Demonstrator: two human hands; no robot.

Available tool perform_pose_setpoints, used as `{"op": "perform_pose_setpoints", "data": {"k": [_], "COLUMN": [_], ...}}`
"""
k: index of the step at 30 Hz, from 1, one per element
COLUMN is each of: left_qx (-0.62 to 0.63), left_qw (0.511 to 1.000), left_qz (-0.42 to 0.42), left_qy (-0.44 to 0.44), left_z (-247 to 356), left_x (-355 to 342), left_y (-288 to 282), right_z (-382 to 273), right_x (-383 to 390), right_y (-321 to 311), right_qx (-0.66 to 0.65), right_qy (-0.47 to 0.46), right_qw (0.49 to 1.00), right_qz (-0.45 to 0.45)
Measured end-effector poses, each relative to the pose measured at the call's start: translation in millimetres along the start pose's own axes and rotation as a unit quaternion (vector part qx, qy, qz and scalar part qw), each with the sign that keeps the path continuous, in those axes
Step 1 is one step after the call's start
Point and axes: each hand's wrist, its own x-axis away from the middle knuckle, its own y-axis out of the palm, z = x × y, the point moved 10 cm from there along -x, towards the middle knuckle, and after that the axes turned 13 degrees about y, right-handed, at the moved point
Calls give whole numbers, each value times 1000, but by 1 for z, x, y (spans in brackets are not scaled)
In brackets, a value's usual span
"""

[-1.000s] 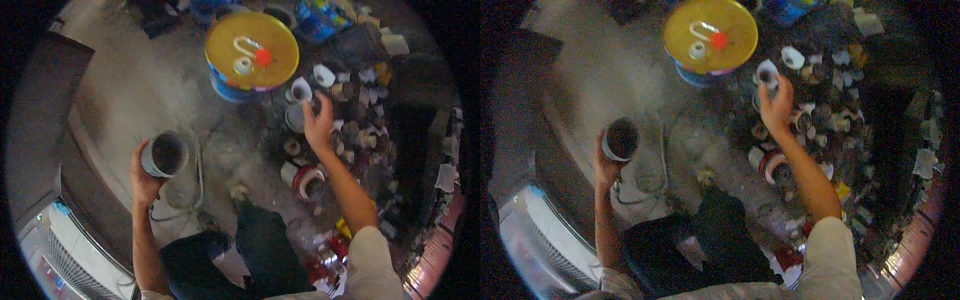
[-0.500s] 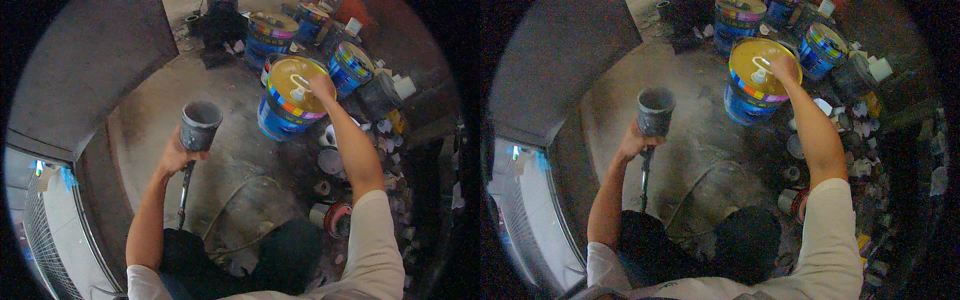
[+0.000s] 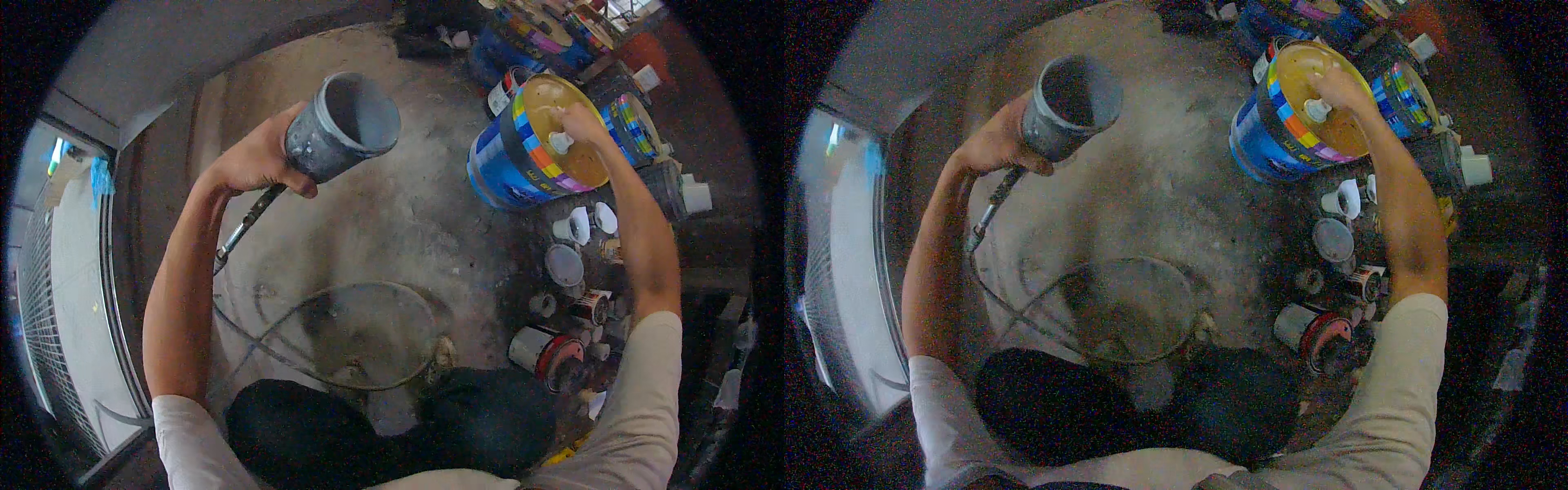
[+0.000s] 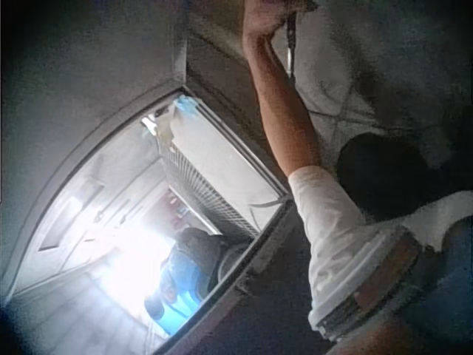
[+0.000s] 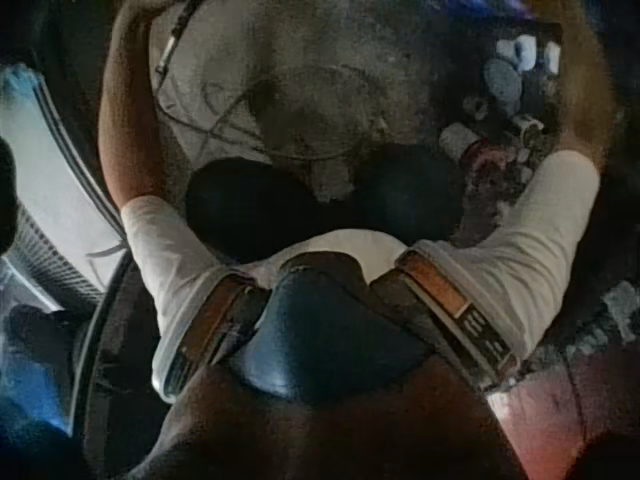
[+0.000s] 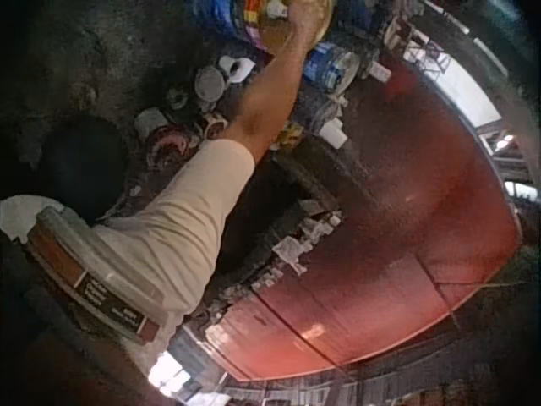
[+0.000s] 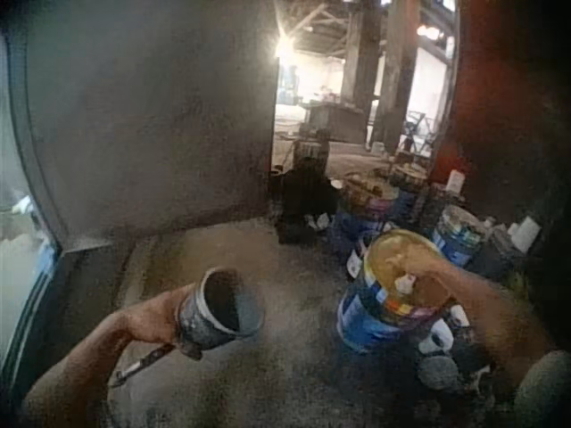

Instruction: The person uses a spray gun to apply blue paint to a car part that is partially masked with plastic sheeting. They hold a cloth in the other hand and move around the part to cover different areas. The person then walks to a workbench and refills the spray gun from a paint can.

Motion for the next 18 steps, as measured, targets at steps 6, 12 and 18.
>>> {"op": "perform_pose_setpoints", "data": {"k": [6, 12, 18], "left_qx": [44, 95, 88], "left_qw": [995, 983, 977], "left_qz": [-91, -81, -55], "left_qy": [-25, -136, -186], "left_z": [-31, -95, -150], "left_x": [21, 66, 102], "left_y": [96, 151, 162], "right_z": [-59, -178, -286], "right_x": [40, 109, 156], "right_y": [-13, -1, 56], "right_qx": [-202, -338, -387], "right_qy": [168, 160, 121], "right_qw": [946, 885, 857], "right_qz": [-191, -279, -318]}}
